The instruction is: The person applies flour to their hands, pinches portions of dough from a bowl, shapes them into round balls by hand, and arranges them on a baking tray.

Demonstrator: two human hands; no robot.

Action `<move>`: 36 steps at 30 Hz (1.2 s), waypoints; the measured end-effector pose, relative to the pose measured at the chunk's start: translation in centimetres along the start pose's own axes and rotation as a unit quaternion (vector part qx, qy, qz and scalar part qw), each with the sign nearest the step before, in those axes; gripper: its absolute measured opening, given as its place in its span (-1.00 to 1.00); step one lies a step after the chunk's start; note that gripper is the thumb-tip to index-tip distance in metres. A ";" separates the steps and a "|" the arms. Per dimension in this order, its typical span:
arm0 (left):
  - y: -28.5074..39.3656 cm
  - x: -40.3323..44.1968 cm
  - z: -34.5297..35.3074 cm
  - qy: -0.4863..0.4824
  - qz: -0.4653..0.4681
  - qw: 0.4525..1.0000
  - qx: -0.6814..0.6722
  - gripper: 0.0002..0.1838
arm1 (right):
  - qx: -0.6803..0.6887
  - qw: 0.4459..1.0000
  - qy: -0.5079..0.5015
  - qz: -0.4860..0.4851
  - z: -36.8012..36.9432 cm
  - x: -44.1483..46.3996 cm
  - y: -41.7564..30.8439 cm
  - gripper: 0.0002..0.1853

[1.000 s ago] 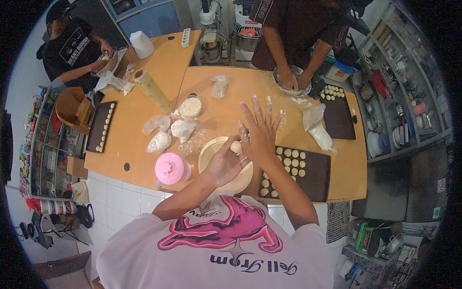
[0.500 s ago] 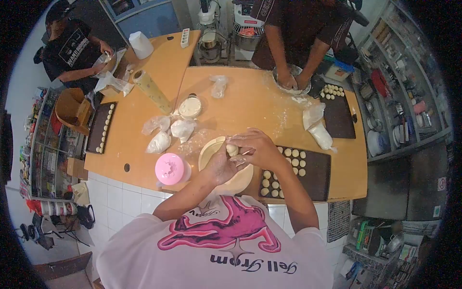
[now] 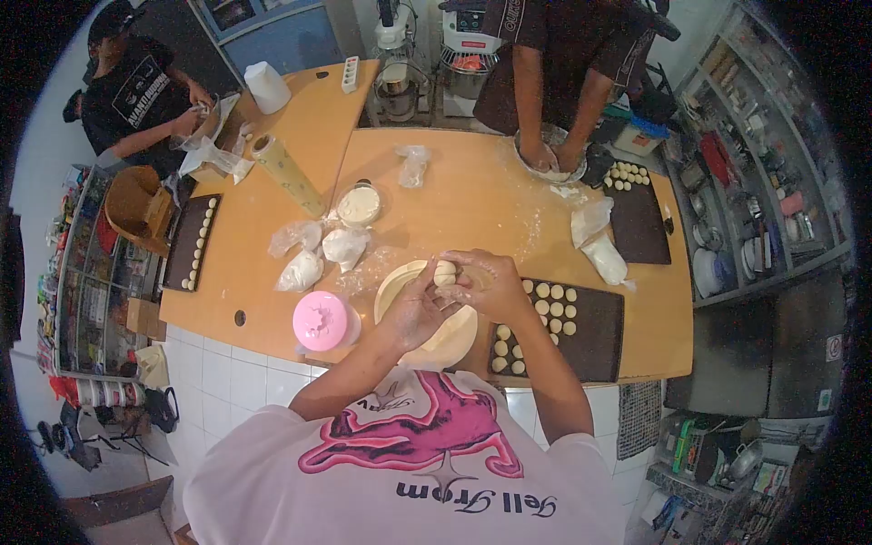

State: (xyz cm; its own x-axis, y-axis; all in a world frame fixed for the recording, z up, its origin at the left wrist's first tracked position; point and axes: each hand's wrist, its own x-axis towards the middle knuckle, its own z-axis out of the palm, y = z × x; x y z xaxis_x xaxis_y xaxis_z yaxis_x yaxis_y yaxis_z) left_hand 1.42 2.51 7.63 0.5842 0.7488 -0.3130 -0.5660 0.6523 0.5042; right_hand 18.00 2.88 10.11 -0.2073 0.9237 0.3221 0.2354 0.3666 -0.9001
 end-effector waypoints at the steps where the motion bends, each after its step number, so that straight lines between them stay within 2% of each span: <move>1: -0.1 0.0 -0.1 0.004 0.001 1.000 0.003 -0.55 | -0.010 1.000 -0.003 -0.005 0.0 -0.1 0.3 -0.58; 5: -0.1 -0.2 0.1 -0.001 0.015 0.998 -0.054 -0.58 | -0.009 0.999 0.010 -0.037 0.3 -0.1 1.1 -0.57; 11: -0.6 0.1 -0.5 -0.010 0.079 0.997 0.000 -0.66 | 0.022 1.000 -0.017 -0.001 0.1 -0.2 1.4 -0.57; 17: -1.0 0.3 -1.3 0.001 0.129 0.991 0.030 -0.76 | 0.033 0.997 -0.045 0.055 0.2 -0.4 1.0 -0.44; 23: -1.0 0.3 -1.5 0.018 0.180 0.981 0.076 -0.71 | 0.049 0.996 -0.036 0.060 0.8 -0.2 0.5 -0.47; 26: -0.9 0.3 -1.8 -0.017 0.182 0.983 0.023 -0.66 | 0.076 0.995 -0.018 0.061 1.0 -0.4 1.4 -0.51; 29: -0.2 0.1 -1.5 -0.021 0.155 0.986 0.052 -0.60 | 0.080 0.994 -0.009 0.074 1.1 -0.3 1.2 -0.54; 32: -0.1 0.1 -1.2 -0.008 0.135 0.991 0.013 -0.62 | 0.103 0.988 0.004 0.118 1.4 -0.4 0.3 -0.54; 36: -0.2 -0.3 -0.9 -0.028 0.108 0.994 0.000 -0.55 | 0.058 0.995 0.026 0.077 1.6 -0.5 1.4 -0.56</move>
State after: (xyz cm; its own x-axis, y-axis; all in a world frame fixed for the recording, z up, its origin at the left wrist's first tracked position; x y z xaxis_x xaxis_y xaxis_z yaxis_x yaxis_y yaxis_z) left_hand 0.82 2.23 6.87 0.4803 0.8640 -0.1512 -0.6826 0.4764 0.5542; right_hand 16.95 2.73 8.27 -0.1278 0.9735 0.1898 0.1488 0.2081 -0.9667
